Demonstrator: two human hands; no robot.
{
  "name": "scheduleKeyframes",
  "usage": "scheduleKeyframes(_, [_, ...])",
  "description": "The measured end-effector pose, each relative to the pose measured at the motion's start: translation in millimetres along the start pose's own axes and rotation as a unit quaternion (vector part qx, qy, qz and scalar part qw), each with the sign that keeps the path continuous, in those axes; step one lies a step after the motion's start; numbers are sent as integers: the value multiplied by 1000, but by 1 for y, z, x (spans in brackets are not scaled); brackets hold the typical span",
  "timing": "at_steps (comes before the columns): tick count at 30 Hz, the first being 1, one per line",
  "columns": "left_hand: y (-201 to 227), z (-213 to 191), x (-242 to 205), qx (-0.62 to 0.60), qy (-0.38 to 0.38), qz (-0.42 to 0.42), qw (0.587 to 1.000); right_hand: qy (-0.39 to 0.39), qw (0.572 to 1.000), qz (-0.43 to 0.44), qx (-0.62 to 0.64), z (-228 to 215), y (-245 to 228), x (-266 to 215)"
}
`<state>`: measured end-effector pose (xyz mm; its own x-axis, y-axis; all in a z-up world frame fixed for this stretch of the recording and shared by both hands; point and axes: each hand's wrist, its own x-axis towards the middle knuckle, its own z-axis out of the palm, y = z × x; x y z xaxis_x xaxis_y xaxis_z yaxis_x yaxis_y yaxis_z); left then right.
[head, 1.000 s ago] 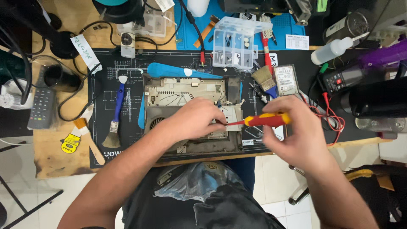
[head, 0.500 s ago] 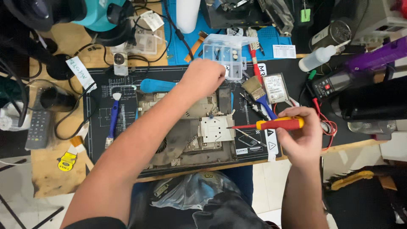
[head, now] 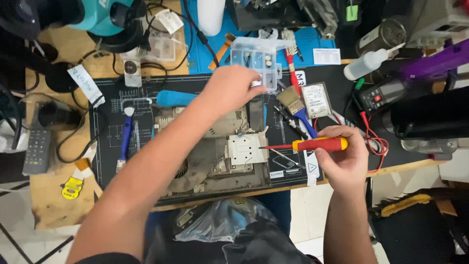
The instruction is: The person uses a screwdriver to remove screws from a disassembled electronic device on a workbench. They then lift and set aside a metal cover, exposing the internal components including a fan and circuitry.
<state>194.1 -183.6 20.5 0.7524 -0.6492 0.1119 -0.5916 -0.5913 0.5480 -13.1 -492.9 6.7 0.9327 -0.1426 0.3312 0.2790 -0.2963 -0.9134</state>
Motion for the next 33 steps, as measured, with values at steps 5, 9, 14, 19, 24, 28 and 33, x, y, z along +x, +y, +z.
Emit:
scheduleKeyframes(5, [17,-27,-76,-49,-19,-20,998,-78,997,-23,-14,28,-34,-5])
scheduleKeyframes(9, [37,-49,-135,-91,-70,-58,992,-156,985,-42,-68,60,-46,-12])
scheduleKeyframes(14, [25,-43,-204,-155,19,-100,983,-218,965,-65,-128,102,-72,-21])
scheduleKeyframes(19, [11,-25,-256,-185,123,-142,965,-257,949,-90,-160,117,-73,-26])
scheduleKeyframes(24, [19,-18,-262,-162,133,-105,972,-232,952,-98,-176,116,-62,-22])
scheduleKeyframes(28, [39,-3,-244,-118,57,-65,989,-239,952,-95,-164,117,-66,-18])
scheduleKeyframes(33, [41,23,-239,-27,76,-7,997,-243,956,-74,-149,117,-65,-19])
